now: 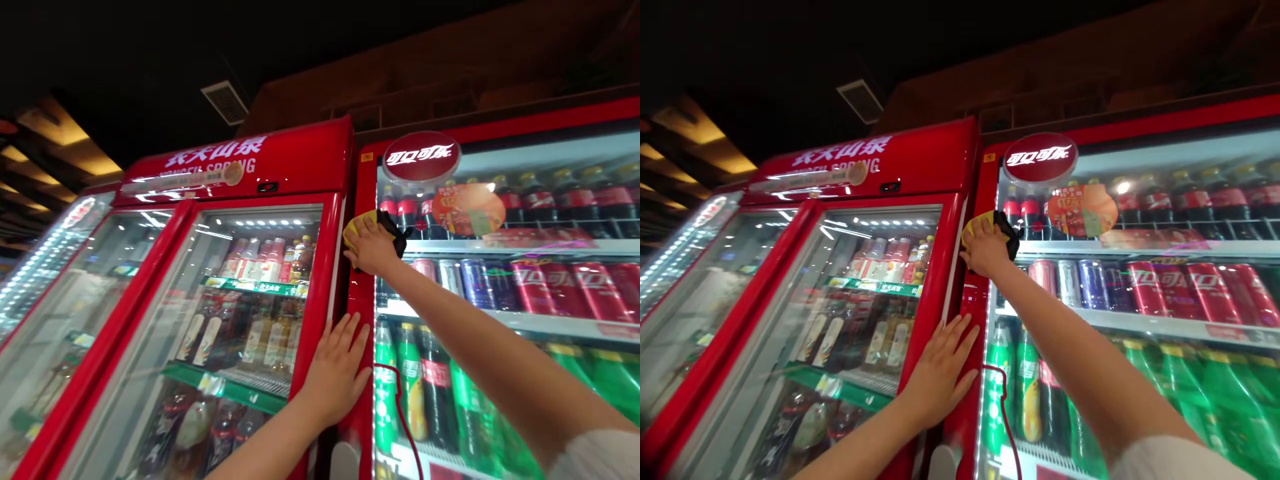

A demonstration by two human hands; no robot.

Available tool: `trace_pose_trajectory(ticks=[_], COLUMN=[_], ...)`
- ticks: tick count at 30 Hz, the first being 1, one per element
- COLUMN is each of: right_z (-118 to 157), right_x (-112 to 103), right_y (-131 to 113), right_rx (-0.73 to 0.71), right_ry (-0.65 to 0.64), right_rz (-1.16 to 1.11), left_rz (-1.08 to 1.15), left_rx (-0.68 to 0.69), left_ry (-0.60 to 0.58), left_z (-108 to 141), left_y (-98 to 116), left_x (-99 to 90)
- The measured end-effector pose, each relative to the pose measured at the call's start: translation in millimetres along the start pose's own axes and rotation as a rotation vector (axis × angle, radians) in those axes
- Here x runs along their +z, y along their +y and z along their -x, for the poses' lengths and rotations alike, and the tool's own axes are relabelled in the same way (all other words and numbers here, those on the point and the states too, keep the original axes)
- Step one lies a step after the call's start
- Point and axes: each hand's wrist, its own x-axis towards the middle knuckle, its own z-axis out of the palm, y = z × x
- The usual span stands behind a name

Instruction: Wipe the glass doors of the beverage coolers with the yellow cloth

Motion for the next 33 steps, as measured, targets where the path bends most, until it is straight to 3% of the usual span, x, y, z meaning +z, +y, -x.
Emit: trace_pose_trajectory(ticks=[2, 4, 7, 9, 11, 14, 16, 18, 22, 25, 29, 33], right_z=[8.4, -2.8, -36.7, -42.0, -22.3, 25.3, 38.9, 30.1, 3.0, 17.8, 38.8, 23.9], right_x=[3.8, 0.8, -8.7, -9.0, -1.9, 12.3, 15.7, 10.9, -8.1, -11.3, -9.3, -19.2], right_y=[-0.6, 8.3, 25.2, 25.4, 14.3, -5.0, -5.0, 9.1, 48.1, 50.9, 42.1, 65.2], right_rx=[-0.074, -0.07, 0.077, 0.147, 0.124, -0.022, -0.095, -0.081, 0.171, 0.297, 0.226, 0.14], right_ry=[0.013, 0.01, -0.015, -0.021, -0.008, 0.025, 0.029, 0.032, 0.088, 0.108, 0.045, 0.037], right_rz=[0.007, 0.003, -0.022, -0.033, -0.026, -0.017, -0.022, -0.02, 0.021, 0.097, 0.121, 0.091], left_rz=[0.008, 0.011, 0.008, 0.009, 0.006, -0.014, -0.026, -0.029, -0.004, 0.029, 0.059, 0.078], left_rx=[0.013, 0.03, 0.04, 0.039, 0.029, 0.0, -0.004, 0.006, -0.003, -0.006, 0.004, -0.025], left_ry=[0.014, 0.021, 0.022, 0.033, 0.063, 0.135, 0.189, 0.225, 0.213, 0.203, 0.231, 0.232], left_z=[-2.8, -8.1, -17.9, -21.3, -20.6, -18.6, -24.4, -38.7, -74.7, -88.1, -96.9, -114.5], left_y=[-2.7, -4.2, -3.9, -3.3, -3.9, -7.1, -8.9, -8.8, -4.1, -3.8, -5.7, 1.1], left_x=[1.0, 1.7, 1.6, 1.8, 3.6, 9.4, 13.0, 14.0, 8.3, 4.0, 2.1, 2.7])
